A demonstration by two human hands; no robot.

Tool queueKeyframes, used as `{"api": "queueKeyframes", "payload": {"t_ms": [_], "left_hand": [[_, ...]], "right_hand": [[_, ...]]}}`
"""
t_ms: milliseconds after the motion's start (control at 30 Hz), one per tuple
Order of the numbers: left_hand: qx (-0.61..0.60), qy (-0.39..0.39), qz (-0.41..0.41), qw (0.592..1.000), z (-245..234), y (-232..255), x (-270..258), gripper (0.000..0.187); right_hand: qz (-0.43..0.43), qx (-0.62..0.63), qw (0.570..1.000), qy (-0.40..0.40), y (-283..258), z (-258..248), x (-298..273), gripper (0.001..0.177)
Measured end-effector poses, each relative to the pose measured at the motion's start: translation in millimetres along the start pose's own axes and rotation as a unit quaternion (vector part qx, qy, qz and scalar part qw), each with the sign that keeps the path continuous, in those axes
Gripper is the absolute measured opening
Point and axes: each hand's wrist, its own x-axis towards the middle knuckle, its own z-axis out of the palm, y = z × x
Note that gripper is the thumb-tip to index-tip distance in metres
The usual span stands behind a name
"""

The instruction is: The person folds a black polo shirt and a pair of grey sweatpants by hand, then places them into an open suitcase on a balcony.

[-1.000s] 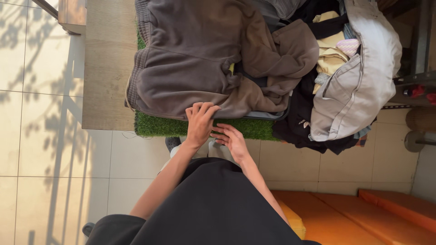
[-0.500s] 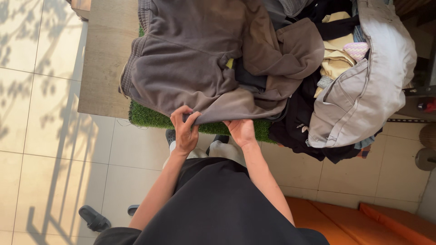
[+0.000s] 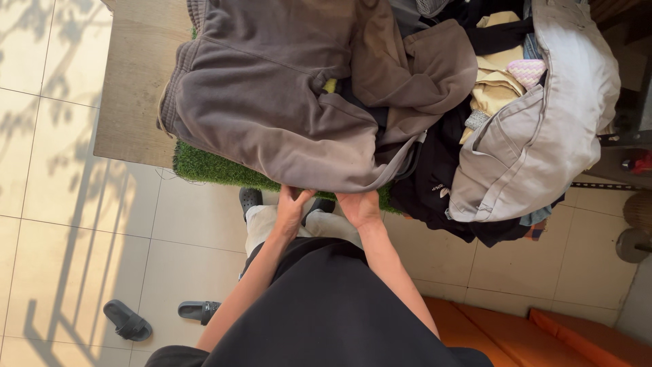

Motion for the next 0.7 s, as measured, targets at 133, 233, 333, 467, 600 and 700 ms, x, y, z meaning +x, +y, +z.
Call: {"api": "queueKeyframes", "payload": {"t_ms": [133, 233, 333, 467, 600, 700], "left_hand": [[-0.106, -0.108, -0.024, 0.988, 23.1, 16.4, -4.0, 0.086], [-0.180, -0.038, -0.048, 0.982, 44.7, 35.2, -1.7, 0.069], [-0.249, -0.014, -0.081, 0.965, 49.9, 42.8, -0.6, 0.054], [-0.326, -0.036, -0.115, 0.938, 40.2, 26.4, 1.9, 0.032], [-0.251, -0.019, -0.154, 0.955, 39.5, 17.6, -5.2, 0.034], [-0.119, 0.016, -0.223, 0.967, 40.0, 14.0, -9.8, 0.027]], "right_hand": [[-0.013, -0.047, 0.996, -0.068, 1.8, -33.4, -4.0, 0.073], [-0.033, -0.100, 0.993, -0.062, -2.8, -45.6, -7.5, 0.044], [-0.054, -0.155, 0.986, -0.014, -24.4, -35.8, -10.2, 0.027], [-0.048, -0.186, 0.965, 0.177, -64.0, -14.4, -8.7, 0.032], [-0.036, -0.303, 0.922, 0.240, -92.1, -3.8, -6.2, 0.040], [0.023, -0.419, 0.874, 0.244, -104.3, 12.0, -2.2, 0.042]]}}
